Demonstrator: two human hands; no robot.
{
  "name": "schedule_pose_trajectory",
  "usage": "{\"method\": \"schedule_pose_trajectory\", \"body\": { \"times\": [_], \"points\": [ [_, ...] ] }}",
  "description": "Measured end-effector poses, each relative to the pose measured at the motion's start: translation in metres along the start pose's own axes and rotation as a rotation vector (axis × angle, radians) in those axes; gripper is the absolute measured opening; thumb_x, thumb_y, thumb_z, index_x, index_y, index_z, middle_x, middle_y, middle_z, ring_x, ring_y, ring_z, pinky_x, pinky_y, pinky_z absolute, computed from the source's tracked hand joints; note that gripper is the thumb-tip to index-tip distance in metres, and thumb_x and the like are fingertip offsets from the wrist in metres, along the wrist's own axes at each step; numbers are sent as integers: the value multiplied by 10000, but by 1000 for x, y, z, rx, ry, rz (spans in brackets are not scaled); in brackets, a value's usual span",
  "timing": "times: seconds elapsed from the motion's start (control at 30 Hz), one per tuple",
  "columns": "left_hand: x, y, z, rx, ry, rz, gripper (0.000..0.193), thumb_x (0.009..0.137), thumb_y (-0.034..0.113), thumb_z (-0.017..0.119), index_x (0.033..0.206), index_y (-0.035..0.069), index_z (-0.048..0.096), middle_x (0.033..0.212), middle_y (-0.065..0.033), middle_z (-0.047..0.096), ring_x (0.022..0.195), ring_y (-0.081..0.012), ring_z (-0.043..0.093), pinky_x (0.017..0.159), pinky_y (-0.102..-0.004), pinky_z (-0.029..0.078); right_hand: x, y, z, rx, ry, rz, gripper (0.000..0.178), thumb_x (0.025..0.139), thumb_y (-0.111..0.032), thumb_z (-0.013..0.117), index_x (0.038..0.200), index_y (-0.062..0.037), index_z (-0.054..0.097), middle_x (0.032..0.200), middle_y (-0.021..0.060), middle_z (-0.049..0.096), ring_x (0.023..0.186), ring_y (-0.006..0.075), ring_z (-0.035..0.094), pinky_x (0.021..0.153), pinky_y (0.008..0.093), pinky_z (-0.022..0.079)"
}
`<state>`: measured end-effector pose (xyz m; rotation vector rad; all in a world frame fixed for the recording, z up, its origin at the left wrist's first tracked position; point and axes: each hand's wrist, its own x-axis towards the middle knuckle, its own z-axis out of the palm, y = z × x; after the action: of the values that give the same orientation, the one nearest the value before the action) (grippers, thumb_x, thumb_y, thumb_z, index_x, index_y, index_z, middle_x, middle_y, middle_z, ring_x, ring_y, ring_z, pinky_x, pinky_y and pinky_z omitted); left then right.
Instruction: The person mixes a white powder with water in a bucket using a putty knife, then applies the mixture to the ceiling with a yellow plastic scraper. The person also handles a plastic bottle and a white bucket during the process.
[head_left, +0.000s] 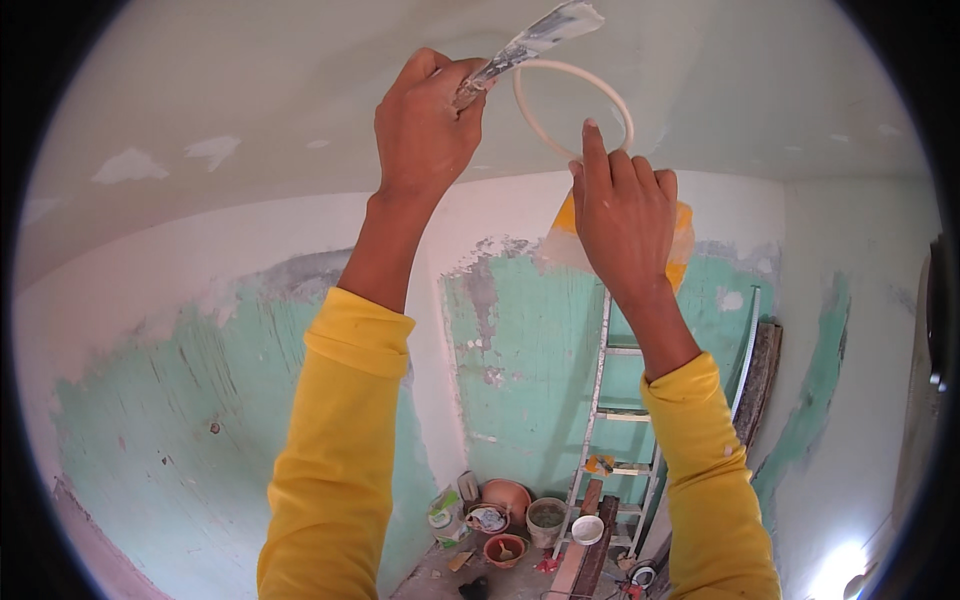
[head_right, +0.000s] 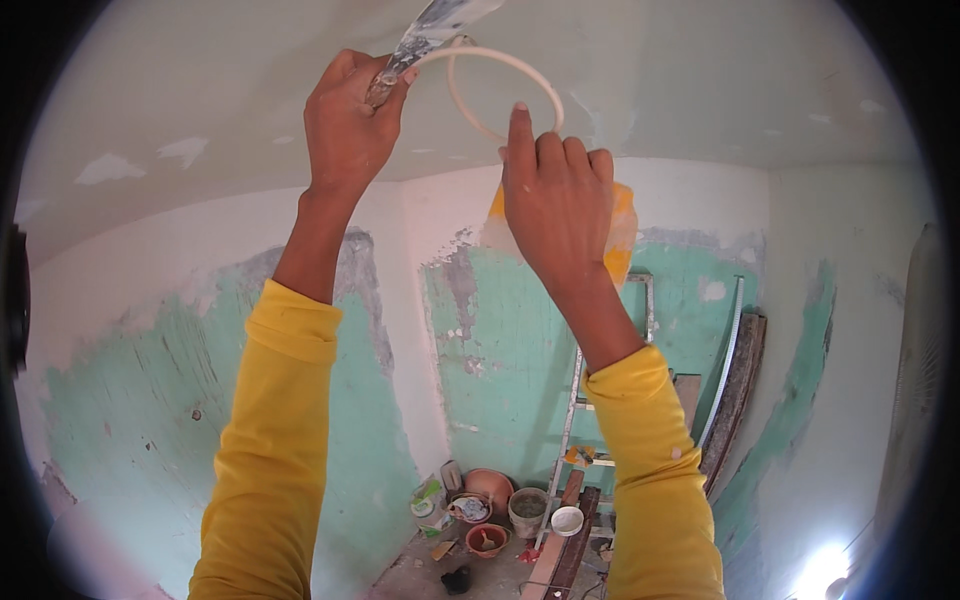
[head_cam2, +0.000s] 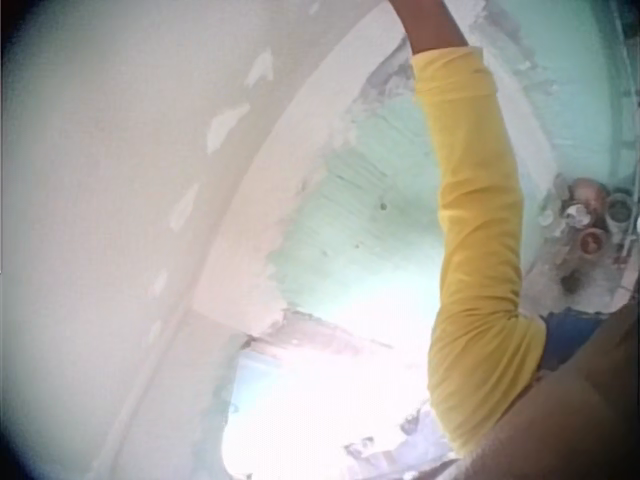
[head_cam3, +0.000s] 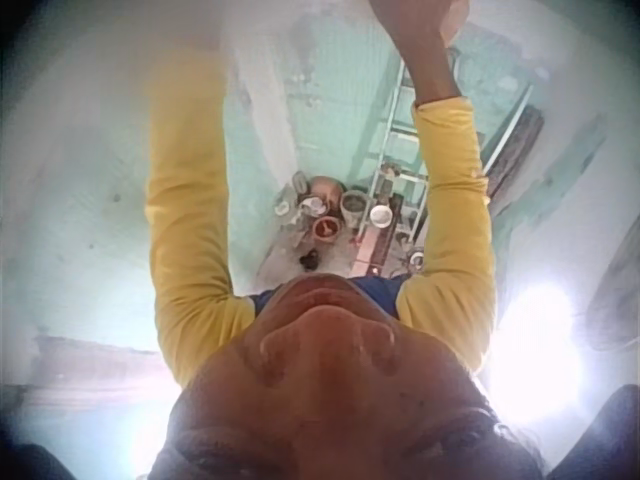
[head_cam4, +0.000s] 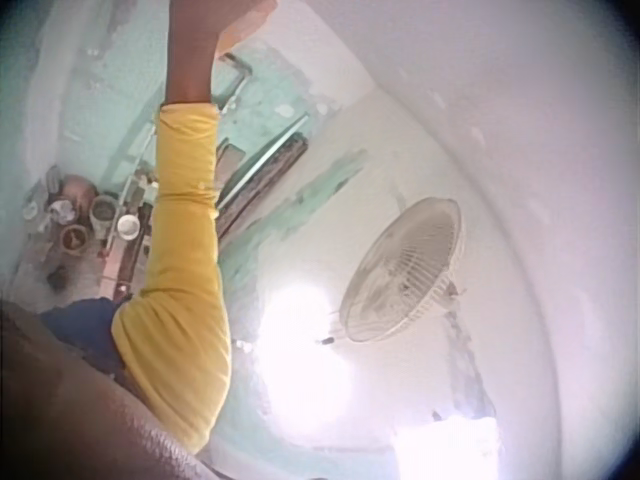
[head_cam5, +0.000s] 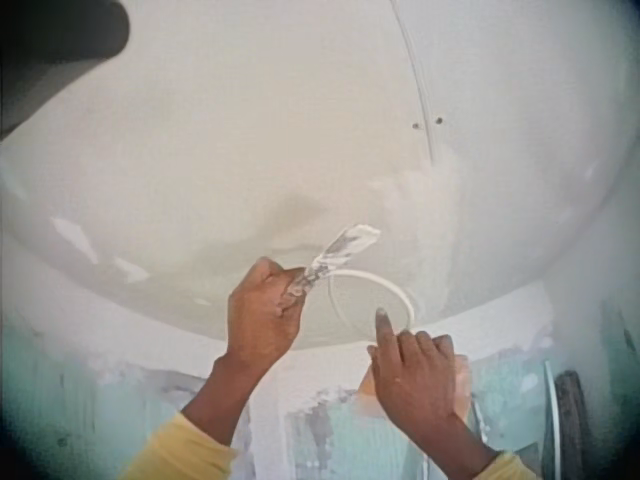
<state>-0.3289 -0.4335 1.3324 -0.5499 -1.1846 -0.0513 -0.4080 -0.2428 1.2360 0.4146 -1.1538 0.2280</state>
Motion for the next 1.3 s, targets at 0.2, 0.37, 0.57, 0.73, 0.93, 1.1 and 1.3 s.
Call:
{"method": "schedule_pose_trajectory", "body": {
  "times": [0.2, 0.37, 0.57, 0.73, 0.93, 1.1, 1.3],
  "points": [
    [-15, -21, 14, 94, -4, -159, 175, 950, 199, 803, 1073, 75, 820, 886, -89, 673, 782, -296, 678, 716, -417, 544, 17, 6, 9, 62, -42, 6, 133, 997, -173, 679, 896, -87, 686, 749, 46, 596, 699, 237, 601, 696, 416, 399],
    [-40, -27, 49, -80, 103, -418, 200, 974, 234, 783, 1026, 45, 819, 835, -89, 720, 738, -263, 699, 708, -426, 546, 36, 10, 3, 344, 2, 142, 186, 1005, -170, 639, 850, -74, 679, 770, 67, 655, 692, 292, 631, 679, 441, 421],
    [-44, -6, 76, -626, 28, -844, 241, 974, 224, 783, 1043, -6, 799, 904, -61, 785, 726, -125, 677, 637, -330, 500, 33, 5, 7, 494, 26, 148, 135, 1017, -168, 632, 955, -77, 709, 828, 73, 657, 707, 305, 622, 691, 447, 427],
    [-46, 7, 61, -1035, -98, -1070, 241, 970, 169, 762, 1165, 27, 762, 986, -20, 778, 855, -86, 674, 592, -228, 442, 12, 6, 27, 480, 13, 111, 72, 1003, -142, 667, 1014, -82, 705, 872, 62, 622, 719, 293, 599, 703, 433, 418],
    [-46, 9, 51, -1159, -187, -1029, 193, 1014, 137, 688, 1168, 35, 742, 1027, -10, 716, 914, -61, 617, 556, -183, 420, -1, 4, 45, 527, 35, 93, 100, 1008, -163, 708, 1075, -90, 698, 916, 59, 619, 744, 278, 613, 705, 421, 413],
    [-47, 2, 49, -1180, -209, -1036, 285, 1038, 210, 709, 1257, 27, 710, 1033, -4, 695, 888, -72, 591, 575, -202, 411, 0, 10, 59, 503, 51, 65, 116, 1018, -201, 724, 1079, -106, 701, 898, 40, 621, 730, 270, 609, 702, 413, 414],
    [-45, 15, 44, -1108, -140, -975, 499, 1008, 246, 783, 1411, -7, 632, 1084, -34, 719, 865, -85, 606, 571, -218, 442, 6, 25, 62, 471, -14, 15, 180, 1015, -232, 745, 1136, -111, 691, 912, 30, 646, 746, 258, 623, 713, 409, 423]
  ]
}}
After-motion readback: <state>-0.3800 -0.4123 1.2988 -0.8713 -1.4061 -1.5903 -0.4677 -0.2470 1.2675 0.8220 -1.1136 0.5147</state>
